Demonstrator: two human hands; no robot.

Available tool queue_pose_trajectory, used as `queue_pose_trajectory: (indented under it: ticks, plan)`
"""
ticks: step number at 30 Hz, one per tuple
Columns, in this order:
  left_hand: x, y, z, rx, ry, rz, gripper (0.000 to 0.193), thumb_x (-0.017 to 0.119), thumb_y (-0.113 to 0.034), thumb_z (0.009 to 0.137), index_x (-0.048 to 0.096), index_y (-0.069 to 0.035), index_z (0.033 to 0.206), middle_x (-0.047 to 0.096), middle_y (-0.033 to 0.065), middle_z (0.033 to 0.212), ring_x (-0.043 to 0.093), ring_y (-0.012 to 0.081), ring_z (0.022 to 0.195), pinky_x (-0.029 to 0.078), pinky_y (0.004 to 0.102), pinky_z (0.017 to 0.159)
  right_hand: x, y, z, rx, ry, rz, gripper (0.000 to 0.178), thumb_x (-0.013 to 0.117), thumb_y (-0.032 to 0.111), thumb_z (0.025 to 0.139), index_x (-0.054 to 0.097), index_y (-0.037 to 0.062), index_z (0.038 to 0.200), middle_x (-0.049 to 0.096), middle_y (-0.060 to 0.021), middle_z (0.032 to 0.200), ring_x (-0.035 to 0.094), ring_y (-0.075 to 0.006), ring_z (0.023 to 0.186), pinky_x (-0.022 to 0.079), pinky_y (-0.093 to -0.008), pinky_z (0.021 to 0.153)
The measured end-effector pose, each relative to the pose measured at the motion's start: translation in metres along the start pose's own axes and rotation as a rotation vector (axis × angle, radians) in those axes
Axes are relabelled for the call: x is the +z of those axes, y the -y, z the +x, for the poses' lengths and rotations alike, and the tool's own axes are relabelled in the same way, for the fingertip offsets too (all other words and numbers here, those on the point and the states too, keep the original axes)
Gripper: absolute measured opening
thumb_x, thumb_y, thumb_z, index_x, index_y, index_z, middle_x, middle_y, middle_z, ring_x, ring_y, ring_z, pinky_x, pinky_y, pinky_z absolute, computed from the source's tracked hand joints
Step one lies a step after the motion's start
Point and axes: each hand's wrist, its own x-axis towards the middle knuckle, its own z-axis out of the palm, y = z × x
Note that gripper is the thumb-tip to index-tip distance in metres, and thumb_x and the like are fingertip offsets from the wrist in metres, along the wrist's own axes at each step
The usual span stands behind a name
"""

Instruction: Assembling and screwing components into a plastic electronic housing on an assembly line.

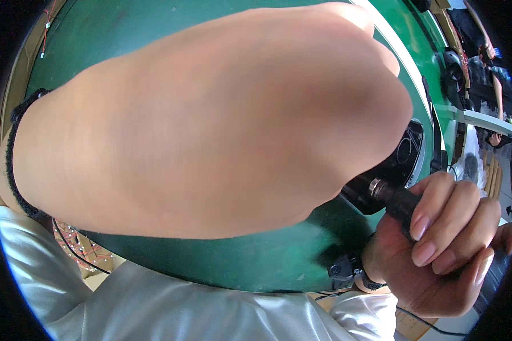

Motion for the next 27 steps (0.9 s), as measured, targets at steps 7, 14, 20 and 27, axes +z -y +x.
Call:
queue_pose_trajectory:
  ticks: [7, 14, 20, 27]
  plan:
    - [0.000, 0.003, -0.003, 0.017, -0.013, 0.025, 0.051, 0.084, -0.017, 0.064, 0.069, -0.002, 0.111, 0.061, 0.0182, 0.119, 0.061, 0.0351, 0.094, 0.053, 0.0438, 0.082, -0.005, -0.004, 0.007, -0.101, 0.118, 0.099, 0.018, 0.049, 0.022, 0.098, 0.045, 0.0132, 0.083, 0.046, -0.0011, 0.068, 0.045, -0.0112, 0.058, 0.042, -0.0300, 0.067]
    - [-0.002, 0.008, -0.006, 0.029, -0.020, 0.048, 0.052, 0.084, -0.018, 0.065, 0.069, -0.002, 0.112, 0.061, 0.0182, 0.120, 0.061, 0.0352, 0.095, 0.053, 0.0435, 0.082, 0.002, -0.007, 0.006, -0.202, 0.146, 0.073, 0.014, 0.047, 0.015, 0.099, 0.046, 0.0066, 0.110, 0.046, -0.0005, 0.073, 0.048, -0.0105, 0.060, 0.042, -0.0298, 0.063]
    - [-0.001, 0.002, -0.016, 0.035, -0.021, 0.064, 0.052, 0.084, -0.018, 0.065, 0.069, -0.002, 0.112, 0.061, 0.0182, 0.120, 0.061, 0.0352, 0.095, 0.053, 0.0433, 0.082, 0.011, -0.013, 0.006, -0.239, 0.081, 0.089, 0.016, 0.046, 0.014, 0.098, 0.041, 0.0080, 0.113, 0.046, -0.0002, 0.072, 0.047, -0.0105, 0.058, 0.042, -0.0300, 0.060]
    - [-0.002, 0.005, -0.016, 0.035, -0.033, 0.107, 0.052, 0.084, -0.018, 0.065, 0.069, -0.002, 0.112, 0.061, 0.0182, 0.121, 0.061, 0.0353, 0.095, 0.053, 0.0431, 0.082, 0.013, -0.014, 0.004, -0.207, 0.092, 0.036, 0.018, 0.049, 0.016, 0.098, 0.042, 0.0132, 0.114, 0.047, 0.0003, 0.071, 0.048, -0.0106, 0.056, 0.043, -0.0286, 0.056]
